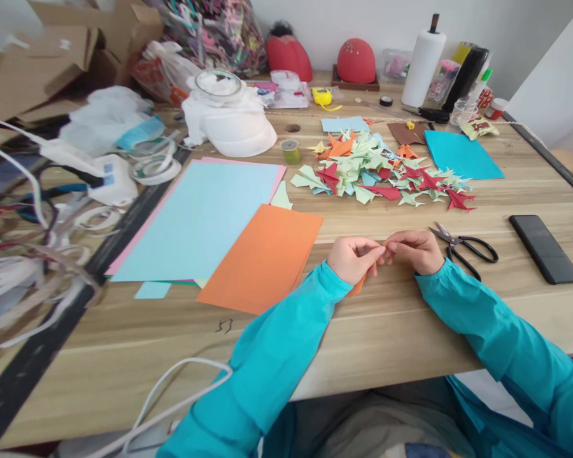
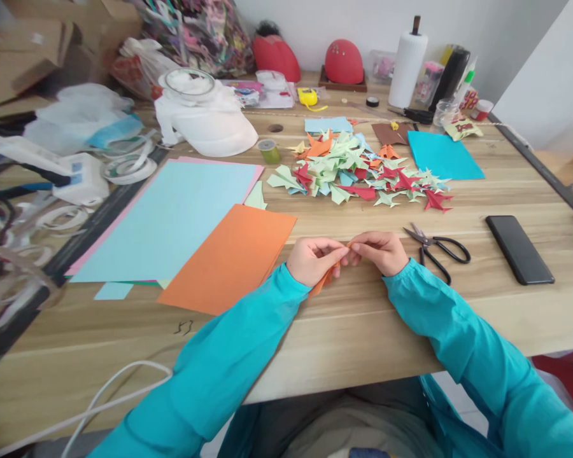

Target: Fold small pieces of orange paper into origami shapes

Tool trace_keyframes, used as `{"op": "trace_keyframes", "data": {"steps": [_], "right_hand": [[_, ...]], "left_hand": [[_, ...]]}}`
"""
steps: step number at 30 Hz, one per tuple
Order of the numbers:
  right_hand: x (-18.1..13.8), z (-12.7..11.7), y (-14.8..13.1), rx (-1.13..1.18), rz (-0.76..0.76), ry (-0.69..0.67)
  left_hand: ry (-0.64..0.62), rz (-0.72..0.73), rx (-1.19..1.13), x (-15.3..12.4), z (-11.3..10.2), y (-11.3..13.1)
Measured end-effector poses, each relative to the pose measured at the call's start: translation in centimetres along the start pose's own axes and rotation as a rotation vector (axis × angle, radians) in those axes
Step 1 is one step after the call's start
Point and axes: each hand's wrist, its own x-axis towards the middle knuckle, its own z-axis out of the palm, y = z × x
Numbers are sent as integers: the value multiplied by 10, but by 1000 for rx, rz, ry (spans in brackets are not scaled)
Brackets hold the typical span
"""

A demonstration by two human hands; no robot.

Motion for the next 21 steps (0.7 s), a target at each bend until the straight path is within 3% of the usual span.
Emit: {"op": "trace_keyframes", "data": {"steps": [6, 12, 15, 21], "right_hand": [[0, -1, 5, 59, -18, 16], [0, 2, -6, -31, -41, 30], [0, 2, -7, -64, -78, 49], [0, 1, -3, -159, -197, 63]], "left_hand": [[8, 22, 32, 0, 0, 0], [-21, 93, 153, -2, -2, 0], [-45, 222, 266, -1, -6, 0], [50, 586, 612, 5, -18, -4]]}}
